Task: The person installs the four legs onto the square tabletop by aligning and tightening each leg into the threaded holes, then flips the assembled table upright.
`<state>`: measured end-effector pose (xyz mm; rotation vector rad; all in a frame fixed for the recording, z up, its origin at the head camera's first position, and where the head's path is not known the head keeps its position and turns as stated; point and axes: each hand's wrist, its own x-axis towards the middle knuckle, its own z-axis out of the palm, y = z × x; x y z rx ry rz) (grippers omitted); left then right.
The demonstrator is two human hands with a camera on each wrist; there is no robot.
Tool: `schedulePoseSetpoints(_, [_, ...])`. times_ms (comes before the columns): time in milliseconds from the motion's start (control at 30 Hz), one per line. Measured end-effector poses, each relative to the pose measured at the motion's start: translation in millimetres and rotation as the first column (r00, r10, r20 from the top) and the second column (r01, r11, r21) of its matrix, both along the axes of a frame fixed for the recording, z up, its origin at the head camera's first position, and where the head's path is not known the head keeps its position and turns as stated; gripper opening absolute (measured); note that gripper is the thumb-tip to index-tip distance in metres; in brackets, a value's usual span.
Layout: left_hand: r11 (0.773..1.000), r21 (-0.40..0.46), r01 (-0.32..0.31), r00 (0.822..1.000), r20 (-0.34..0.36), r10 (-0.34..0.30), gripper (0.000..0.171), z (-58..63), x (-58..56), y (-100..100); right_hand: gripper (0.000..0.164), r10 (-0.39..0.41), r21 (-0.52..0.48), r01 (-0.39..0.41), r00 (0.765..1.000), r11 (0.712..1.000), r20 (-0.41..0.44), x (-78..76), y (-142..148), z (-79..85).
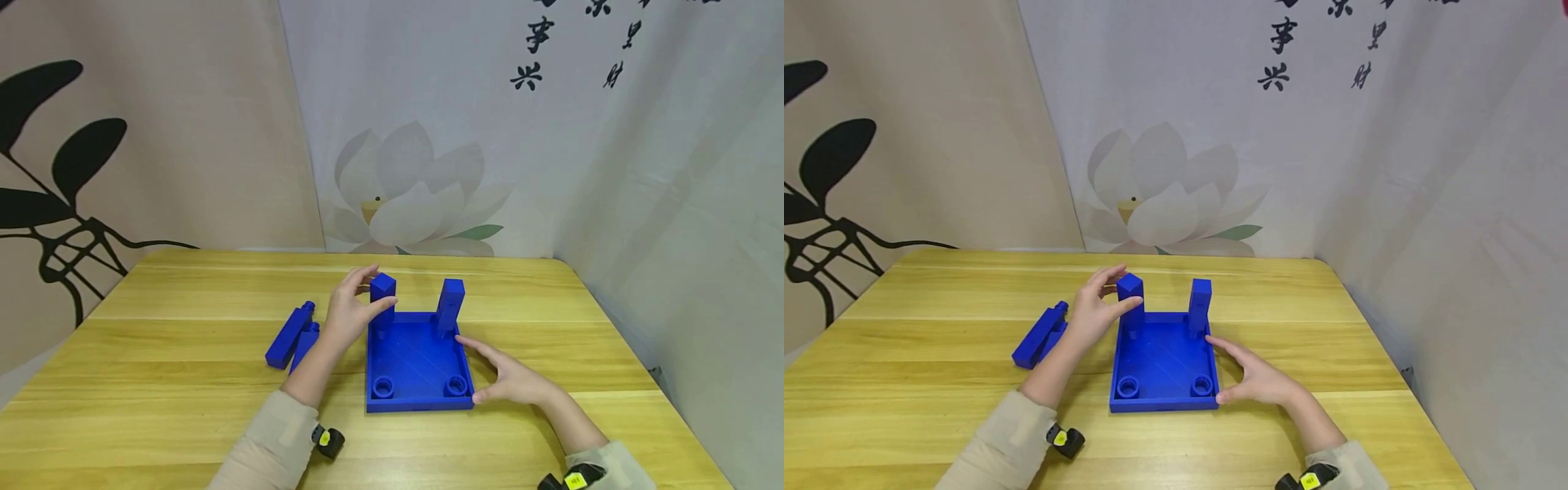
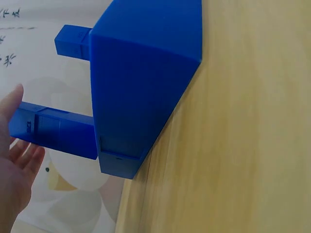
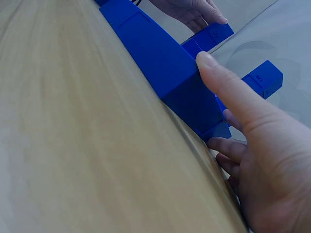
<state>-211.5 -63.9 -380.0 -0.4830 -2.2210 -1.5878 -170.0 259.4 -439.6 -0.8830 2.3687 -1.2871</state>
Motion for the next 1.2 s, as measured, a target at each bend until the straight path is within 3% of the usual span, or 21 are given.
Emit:
schedulePoseSetpoints(200, [0.997,0.026,-0.069,0.997,-0.021,0.070,0.049,0.2,1.2,3.8,0.094,0.003,0.005,-0.003,1.000,1.000,0.004,-1.3,0.3,1.5])
schedulePoseSetpoints(567, [0.996,0.024,-0.083,0.995,-0.055,0.084,0.038,1.2,3.9,5.5,0.093,0.024,-0.022,-0.023,1.000,0.999,0.018,-0.8,-0.1,1.6])
schedulePoseSetpoints(900, [1.000,0.014,-0.010,0.998,-0.061,0.011,0.035,2.3,1.9,1.6,0.094,0.021,-0.028,-0.020,0.999,0.999,0.025,-0.4,-1.0,1.8])
schedulePoseSetpoints(1200, [0.998,0.004,0.061,0.998,-0.016,-0.060,0.033,3.4,0.5,-4.1,0.094,0.021,-0.013,-0.021,1.000,1.000,0.003,0.3,-1.7,1.6])
